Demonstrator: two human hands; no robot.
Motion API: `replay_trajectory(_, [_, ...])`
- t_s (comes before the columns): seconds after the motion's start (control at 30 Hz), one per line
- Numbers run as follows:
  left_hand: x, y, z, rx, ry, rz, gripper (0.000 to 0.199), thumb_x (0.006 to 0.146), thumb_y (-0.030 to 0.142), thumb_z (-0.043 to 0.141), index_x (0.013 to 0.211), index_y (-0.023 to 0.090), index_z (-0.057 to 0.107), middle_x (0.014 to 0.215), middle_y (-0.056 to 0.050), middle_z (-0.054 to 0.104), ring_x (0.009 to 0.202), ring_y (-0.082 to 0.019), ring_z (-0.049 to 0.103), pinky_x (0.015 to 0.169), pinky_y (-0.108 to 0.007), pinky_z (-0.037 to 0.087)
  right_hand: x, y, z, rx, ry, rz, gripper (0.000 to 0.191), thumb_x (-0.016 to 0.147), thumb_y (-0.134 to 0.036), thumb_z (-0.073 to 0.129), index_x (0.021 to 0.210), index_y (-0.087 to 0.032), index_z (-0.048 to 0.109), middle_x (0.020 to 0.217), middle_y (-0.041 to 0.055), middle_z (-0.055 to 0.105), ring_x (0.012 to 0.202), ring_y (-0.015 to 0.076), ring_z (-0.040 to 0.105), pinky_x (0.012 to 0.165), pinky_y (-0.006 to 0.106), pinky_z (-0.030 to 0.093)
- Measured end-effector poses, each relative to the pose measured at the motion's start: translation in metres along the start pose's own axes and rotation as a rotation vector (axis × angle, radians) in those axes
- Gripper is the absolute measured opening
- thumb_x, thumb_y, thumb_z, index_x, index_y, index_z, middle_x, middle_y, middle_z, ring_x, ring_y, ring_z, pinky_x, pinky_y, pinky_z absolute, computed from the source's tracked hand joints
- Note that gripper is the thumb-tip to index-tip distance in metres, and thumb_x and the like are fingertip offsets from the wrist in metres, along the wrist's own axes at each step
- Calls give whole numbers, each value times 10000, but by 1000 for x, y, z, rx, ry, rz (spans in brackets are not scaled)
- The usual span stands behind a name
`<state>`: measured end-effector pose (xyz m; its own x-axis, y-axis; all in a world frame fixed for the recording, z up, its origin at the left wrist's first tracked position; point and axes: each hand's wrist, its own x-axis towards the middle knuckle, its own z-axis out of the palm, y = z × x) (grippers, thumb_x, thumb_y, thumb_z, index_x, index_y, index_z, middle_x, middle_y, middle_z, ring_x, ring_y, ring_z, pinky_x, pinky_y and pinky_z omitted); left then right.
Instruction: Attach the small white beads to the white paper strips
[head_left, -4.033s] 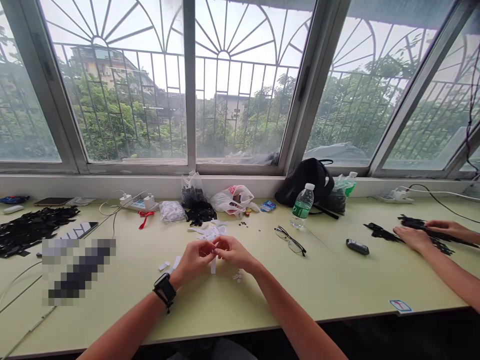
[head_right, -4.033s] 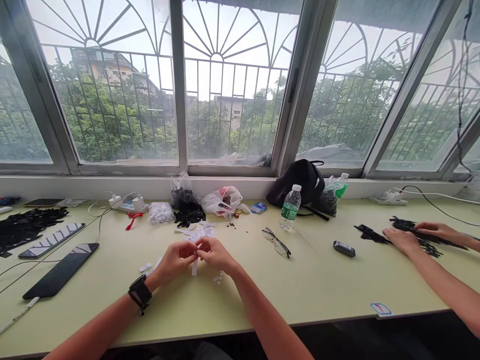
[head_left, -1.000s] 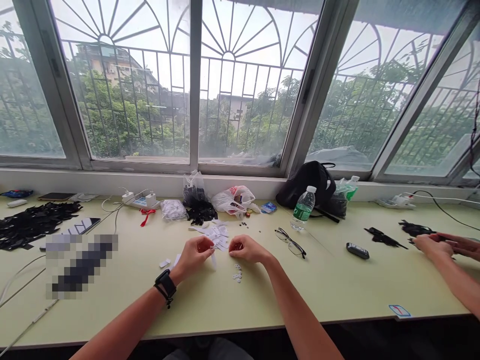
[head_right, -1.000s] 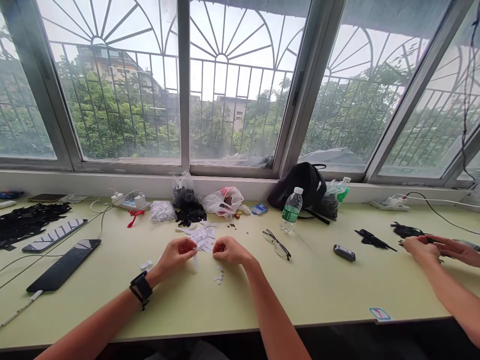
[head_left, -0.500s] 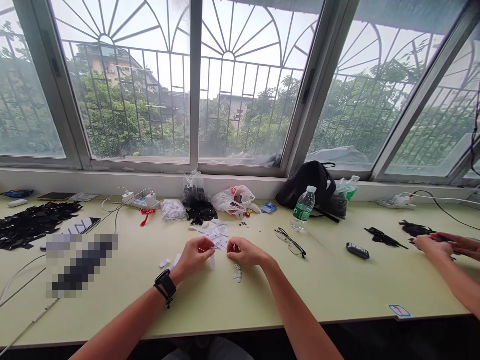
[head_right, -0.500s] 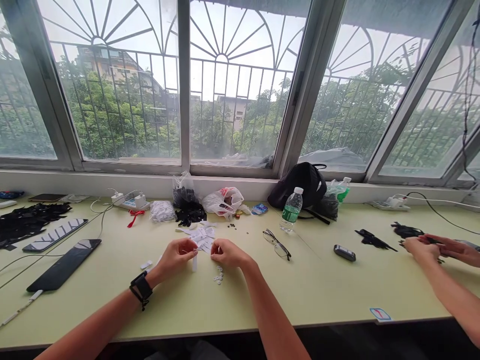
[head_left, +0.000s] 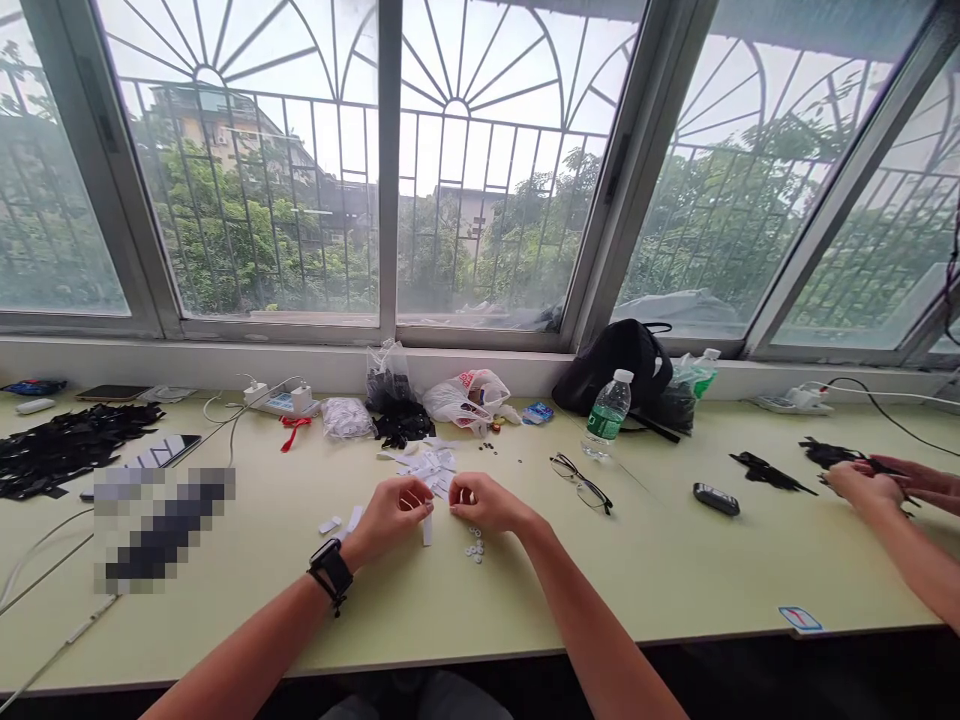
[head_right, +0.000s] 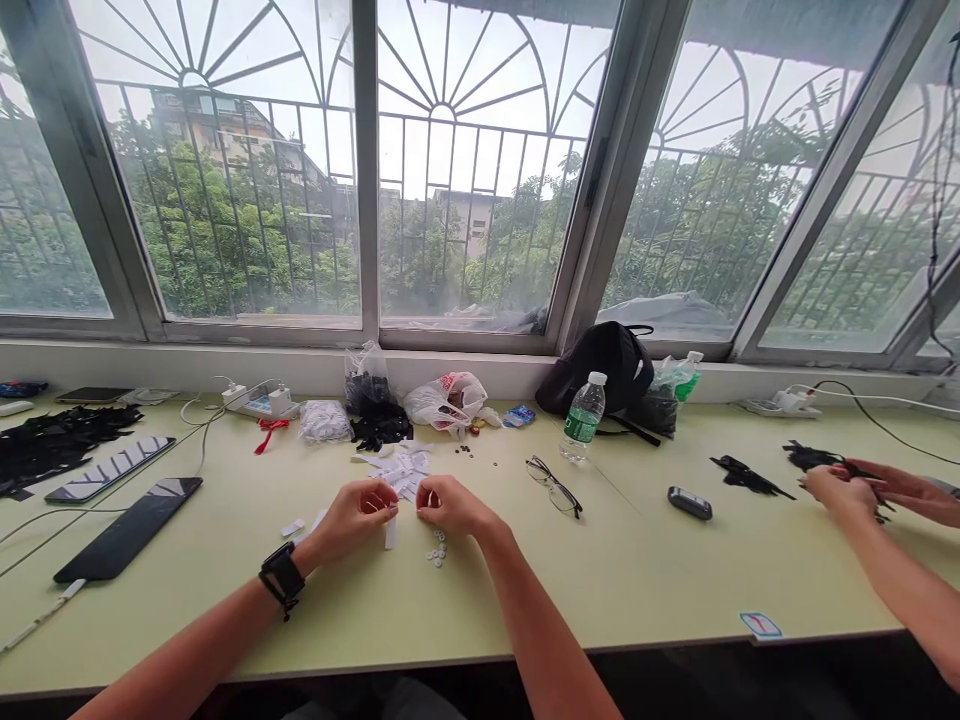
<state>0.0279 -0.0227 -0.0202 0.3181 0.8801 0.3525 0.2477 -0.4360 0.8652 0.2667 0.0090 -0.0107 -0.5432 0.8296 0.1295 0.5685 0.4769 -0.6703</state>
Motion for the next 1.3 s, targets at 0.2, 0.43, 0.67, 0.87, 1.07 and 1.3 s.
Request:
replay_trajectory(0.2, [0,0,-1,20,-26,3,147,837,293,713,878,155,745,812,-42,728,704,-167,652,645,-262,519,0,-2,3,-31,12,-25,54,823,-164,659,862,-185,690,906,22,676,742,143,608,688,237,489])
replay_trajectory(0.43, [-1,0,-1,22,-52,10,154,838,299,713,876,153,741,774,-31,705,677,-154,627,630,-253,502,0,-2,4,-52,3,-6,67,839,-154,645,892,-188,667,869,9,666,734,139,593,680,234,475])
replay_trajectory(0.67, [-2,0,0,15,-55,21,146,837,292,705,871,155,742,760,-25,690,657,-141,598,605,-236,479,-1,-2,4,-46,14,6,64,836,-154,653,888,-191,659,840,3,662,727,142,586,661,232,455])
replay_trajectory(0.87, [-2,2,-1,28,-58,9,156,831,305,708,865,158,746,720,-16,673,636,-138,579,583,-228,461,0,-2,5,-50,25,8,76,816,-142,663,874,-192,658,837,1,661,730,143,585,675,234,455])
replay_trajectory(1.07, [-2,2,-1,37,-70,9,167,831,309,703,873,153,743,724,-18,669,645,-141,580,593,-233,461,-1,-6,4,-50,27,6,77,798,-127,659,848,-186,656,809,-2,661,725,143,585,682,232,455])
replay_trajectory(1.3, [-3,4,-2,51,-88,1,180,829,318,706,887,153,748,711,-16,670,642,-142,579,588,-236,454,-1,-9,3,-41,7,5,75,794,-121,651,833,-184,652,784,-2,662,720,148,584,671,231,450])
